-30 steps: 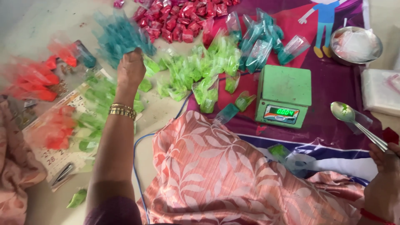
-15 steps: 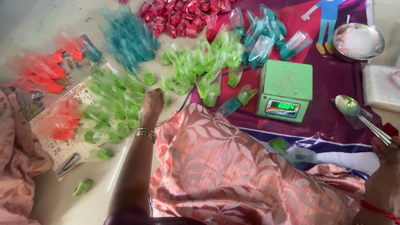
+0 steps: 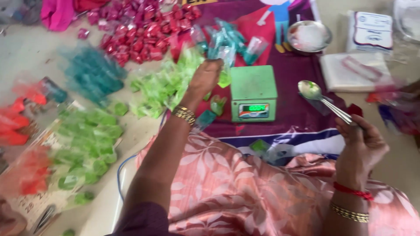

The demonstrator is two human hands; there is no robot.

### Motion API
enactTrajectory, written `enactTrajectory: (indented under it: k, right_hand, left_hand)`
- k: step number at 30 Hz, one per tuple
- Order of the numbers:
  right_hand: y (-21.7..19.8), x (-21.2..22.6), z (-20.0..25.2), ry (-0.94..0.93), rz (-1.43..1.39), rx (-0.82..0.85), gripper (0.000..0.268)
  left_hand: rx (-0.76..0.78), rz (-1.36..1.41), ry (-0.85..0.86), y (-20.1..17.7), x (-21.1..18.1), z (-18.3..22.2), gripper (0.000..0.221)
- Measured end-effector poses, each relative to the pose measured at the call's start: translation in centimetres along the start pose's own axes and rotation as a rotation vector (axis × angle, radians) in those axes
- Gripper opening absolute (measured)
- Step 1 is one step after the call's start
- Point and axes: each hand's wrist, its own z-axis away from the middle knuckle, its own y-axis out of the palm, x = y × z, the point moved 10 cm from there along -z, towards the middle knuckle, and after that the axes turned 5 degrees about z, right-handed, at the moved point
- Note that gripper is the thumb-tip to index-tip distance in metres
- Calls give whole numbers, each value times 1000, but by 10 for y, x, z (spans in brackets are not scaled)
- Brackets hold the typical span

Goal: Weighing portions of green powder and placing them into small plastic bags using a spoon.

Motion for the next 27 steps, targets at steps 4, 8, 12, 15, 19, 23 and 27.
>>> enactTrajectory:
  k: [4, 8, 12, 15, 19, 23, 27]
  right_hand:
    - [0, 7, 2, 35, -67, -47, 15]
    - [1, 16, 0, 59, -95, -53, 15]
    - [6, 24, -3, 62, -106, -52, 15]
    - [10, 27, -1, 92, -111, -61, 15]
    - [9, 24, 0, 93, -117, -61, 15]
    - [12, 21, 3, 103, -120, -48, 16]
    - [17, 12, 4, 131, -116, -22, 16]
  left_hand:
    - [89, 64, 2, 83, -22, -28, 14]
    - [162, -84, 0, 118, -43, -30, 13]
    - [135, -85, 74, 101, -64, -27, 22]
    - [-2, -12, 138, 44, -98, -9, 27]
    - [-111, 7, 95, 22, -61, 47, 21]
    - [-233, 119, -124, 17, 5, 115, 15]
    - [-361, 167, -241, 6, 30, 143, 14]
